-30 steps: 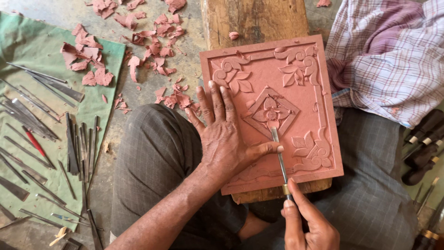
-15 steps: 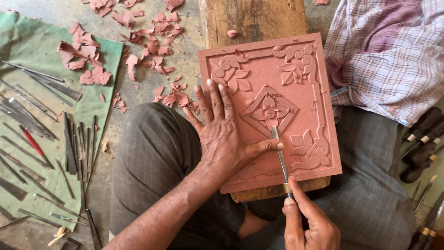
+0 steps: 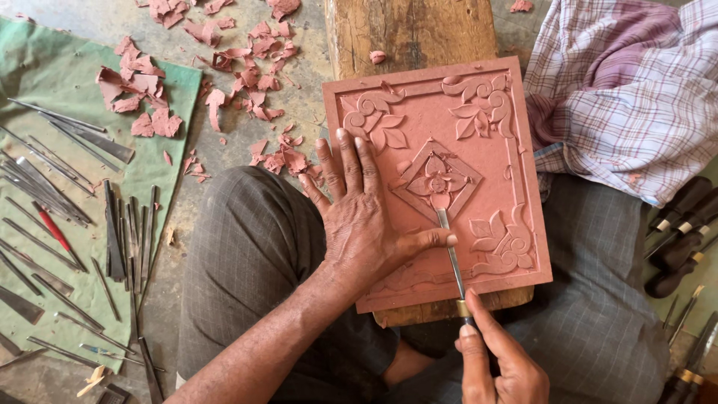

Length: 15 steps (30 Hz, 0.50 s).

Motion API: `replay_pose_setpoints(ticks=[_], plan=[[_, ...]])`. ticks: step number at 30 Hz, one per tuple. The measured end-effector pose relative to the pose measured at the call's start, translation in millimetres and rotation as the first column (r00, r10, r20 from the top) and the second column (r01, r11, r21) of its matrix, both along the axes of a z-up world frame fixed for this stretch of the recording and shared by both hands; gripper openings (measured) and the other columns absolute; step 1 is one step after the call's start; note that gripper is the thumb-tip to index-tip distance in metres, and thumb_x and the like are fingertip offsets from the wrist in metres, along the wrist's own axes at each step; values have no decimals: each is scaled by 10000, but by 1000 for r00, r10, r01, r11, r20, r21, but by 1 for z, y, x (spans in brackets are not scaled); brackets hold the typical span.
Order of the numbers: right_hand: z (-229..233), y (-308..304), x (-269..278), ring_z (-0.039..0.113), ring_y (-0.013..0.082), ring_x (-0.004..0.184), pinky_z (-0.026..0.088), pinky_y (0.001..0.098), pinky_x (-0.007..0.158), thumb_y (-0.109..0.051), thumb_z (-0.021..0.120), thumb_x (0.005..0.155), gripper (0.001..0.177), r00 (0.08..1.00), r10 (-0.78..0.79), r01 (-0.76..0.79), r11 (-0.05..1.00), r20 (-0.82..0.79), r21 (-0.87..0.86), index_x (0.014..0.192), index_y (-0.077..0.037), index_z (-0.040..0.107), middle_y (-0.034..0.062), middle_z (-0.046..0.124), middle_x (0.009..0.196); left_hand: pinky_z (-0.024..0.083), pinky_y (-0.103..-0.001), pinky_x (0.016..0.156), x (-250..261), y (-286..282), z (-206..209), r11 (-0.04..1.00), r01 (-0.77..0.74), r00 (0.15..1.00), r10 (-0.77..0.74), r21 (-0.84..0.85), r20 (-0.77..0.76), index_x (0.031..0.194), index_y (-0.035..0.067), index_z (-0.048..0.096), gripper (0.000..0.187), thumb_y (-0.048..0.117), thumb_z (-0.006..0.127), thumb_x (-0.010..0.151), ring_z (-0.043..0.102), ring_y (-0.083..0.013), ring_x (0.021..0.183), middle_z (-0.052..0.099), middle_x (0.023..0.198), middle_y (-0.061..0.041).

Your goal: The person carves a floral design into a wooden block using a chisel, scraping away wood shavings to define petals and geometric patterns while holding the block by hand.

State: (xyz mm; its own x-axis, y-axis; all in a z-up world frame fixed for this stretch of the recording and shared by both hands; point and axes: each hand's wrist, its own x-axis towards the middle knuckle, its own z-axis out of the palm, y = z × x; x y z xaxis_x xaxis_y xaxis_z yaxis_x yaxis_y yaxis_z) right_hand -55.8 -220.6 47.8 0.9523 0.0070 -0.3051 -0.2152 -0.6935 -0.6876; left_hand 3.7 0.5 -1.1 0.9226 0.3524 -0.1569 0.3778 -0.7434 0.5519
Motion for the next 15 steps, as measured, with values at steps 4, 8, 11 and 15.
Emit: replay_pose_setpoints(ticks=[4,8,11,15], plan=[[-3,11,2,791,158,780,603,294,742,-78,685,883,424,1000,-19,20,1000,-16,11,1294,-174,724,144,831,1006,-126,-816,1072,1,0,1,1000,-15,999,14,21,38,1563,-112,-19,1642,934,733,543,-240,-546,1472,-109,1633,-369],[-2,22,4,791,153,815,602,295,733,-62,673,881,422,999,-30,30,999,13,18,1289,-163,717,144,808,1071,-116,-819,1077,0,-2,0,998,-25,997,21,49,80,1568,-115,-3,1584,922,720,615,-224,-546,1481,-108,1640,-364],[3,24,3,793,154,854,608,290,763,-58,663,891,412,1000,-10,9,999,19,37,1290,-151,711,147,802,1096,-124,-813,1076,1,-1,1,1000,-22,999,21,20,36,1550,-116,-7,1594,916,717,575,-228,-542,1468,-121,1622,-355],[0,23,5,798,168,864,604,299,778,-55,665,890,415,998,-9,7,999,55,45,1293,-143,714,153,804,1105,-121,-814,1068,1,-2,1,999,-21,1000,21,37,20,1568,-103,6,1560,921,700,618,-224,-540,1476,-114,1638,-346]])
